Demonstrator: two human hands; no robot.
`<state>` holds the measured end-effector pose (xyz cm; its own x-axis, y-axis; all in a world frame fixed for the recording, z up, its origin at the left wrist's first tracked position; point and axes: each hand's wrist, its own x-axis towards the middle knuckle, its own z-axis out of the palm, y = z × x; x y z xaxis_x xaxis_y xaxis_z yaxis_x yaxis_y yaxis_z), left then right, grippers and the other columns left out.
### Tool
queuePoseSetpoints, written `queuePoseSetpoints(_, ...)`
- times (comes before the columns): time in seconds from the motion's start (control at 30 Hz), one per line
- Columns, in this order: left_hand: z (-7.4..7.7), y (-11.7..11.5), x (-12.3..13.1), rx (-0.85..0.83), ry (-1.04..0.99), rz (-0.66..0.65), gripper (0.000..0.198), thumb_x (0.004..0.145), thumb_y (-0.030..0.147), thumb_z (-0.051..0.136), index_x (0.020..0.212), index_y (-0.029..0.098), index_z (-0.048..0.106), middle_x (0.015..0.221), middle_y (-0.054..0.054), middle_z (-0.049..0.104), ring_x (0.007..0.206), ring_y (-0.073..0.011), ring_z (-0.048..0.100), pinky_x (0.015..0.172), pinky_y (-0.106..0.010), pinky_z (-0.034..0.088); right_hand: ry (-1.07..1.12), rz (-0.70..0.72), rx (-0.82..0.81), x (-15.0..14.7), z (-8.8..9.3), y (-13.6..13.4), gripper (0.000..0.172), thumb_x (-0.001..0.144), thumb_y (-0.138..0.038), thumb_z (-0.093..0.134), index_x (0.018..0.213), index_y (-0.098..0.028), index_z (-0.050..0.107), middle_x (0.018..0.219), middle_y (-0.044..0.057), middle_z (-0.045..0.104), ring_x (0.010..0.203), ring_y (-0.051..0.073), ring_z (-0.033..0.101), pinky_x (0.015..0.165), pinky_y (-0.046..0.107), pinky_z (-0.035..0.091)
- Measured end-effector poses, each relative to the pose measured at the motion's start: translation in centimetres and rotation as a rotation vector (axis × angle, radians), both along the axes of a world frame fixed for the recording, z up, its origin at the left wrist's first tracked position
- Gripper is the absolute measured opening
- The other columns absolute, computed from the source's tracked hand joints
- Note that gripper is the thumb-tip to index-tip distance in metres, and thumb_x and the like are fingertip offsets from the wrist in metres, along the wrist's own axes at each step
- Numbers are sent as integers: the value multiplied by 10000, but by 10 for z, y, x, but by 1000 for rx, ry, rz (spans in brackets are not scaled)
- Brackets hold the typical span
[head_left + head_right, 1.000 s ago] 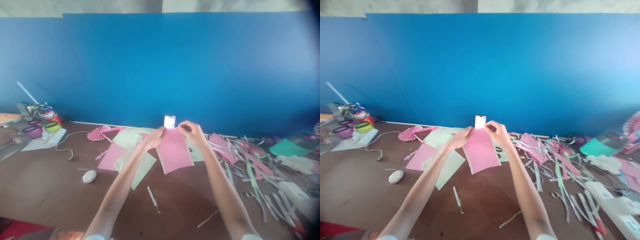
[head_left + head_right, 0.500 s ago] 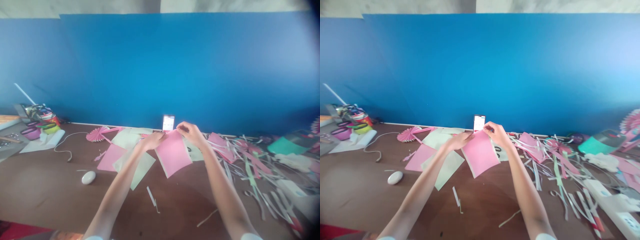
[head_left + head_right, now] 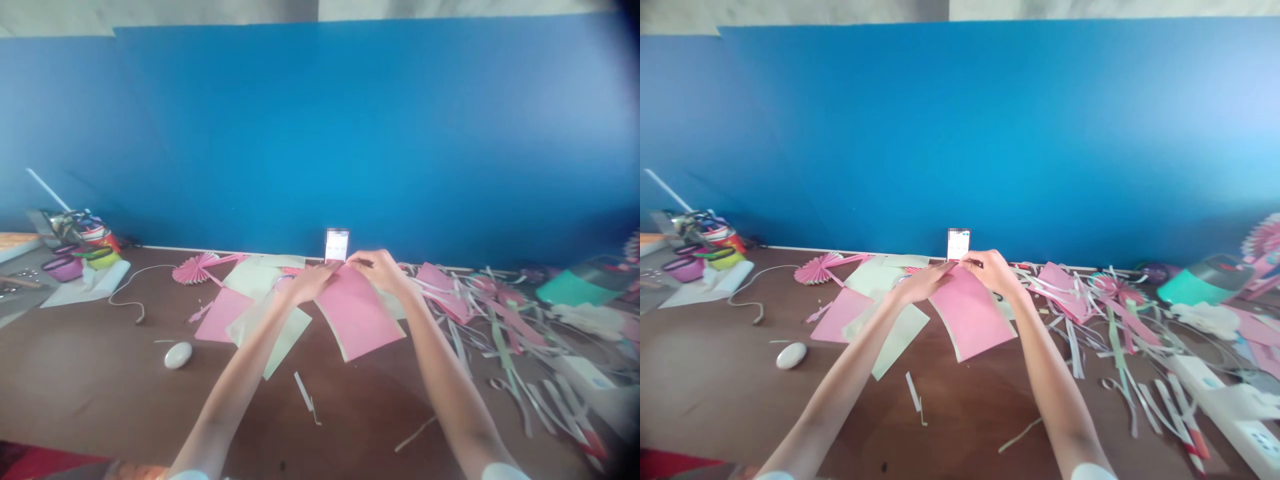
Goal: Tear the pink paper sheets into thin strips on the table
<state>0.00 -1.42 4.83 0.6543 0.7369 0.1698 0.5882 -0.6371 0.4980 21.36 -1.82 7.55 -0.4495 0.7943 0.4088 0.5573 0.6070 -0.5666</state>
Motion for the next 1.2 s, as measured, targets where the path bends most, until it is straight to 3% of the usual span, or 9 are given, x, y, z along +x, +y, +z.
queuePoseSetpoints(0.23,-2,2,1,-81,68,3,376,966,378,249,1173,176,490,922,-70,628,792,-203,586,665,-273,381,-41,-2,1,0,-4,4,279,869,-373,476,904,-202,694,860,38,709,746,188,612,672,272,431)
queuePoseSetpoints(0.43,1,1,-1,-124,6,5,408,964,430,238,1063,184,547,998,-64,629,841,-195,585,690,-270,383,-37,41,-4,-1,-2,3,274,869,-380,473,900,-209,685,889,22,706,789,188,622,691,269,433)
queuePoseSetpoints(0.73,-3,4,-1,-210,-15,-46,443,963,433,252,1224,182,507,1222,-85,568,1068,-216,540,849,-270,381,-80,42,-44,-2,-6,2,229,850,-353,511,902,-246,708,923,8,716,807,186,637,698,264,444)
queuePoseSetpoints(1.03,4,-2,1,-208,-42,-76,395,939,442,332,927,161,608,935,-50,651,804,-176,585,705,-258,386,-136,48,-42,-6,-3,-3,241,854,-293,480,878,-231,712,822,11,708,635,137,569,594,238,376)
queuePoseSetpoints(1.2,4,-2,3,-226,-57,-82,396,950,407,303,929,158,611,937,-57,645,815,-170,579,697,-242,381,-181,46,-25,-6,2,-8,251,865,-288,461,853,-223,704,671,-1,654,539,114,483,550,238,315)
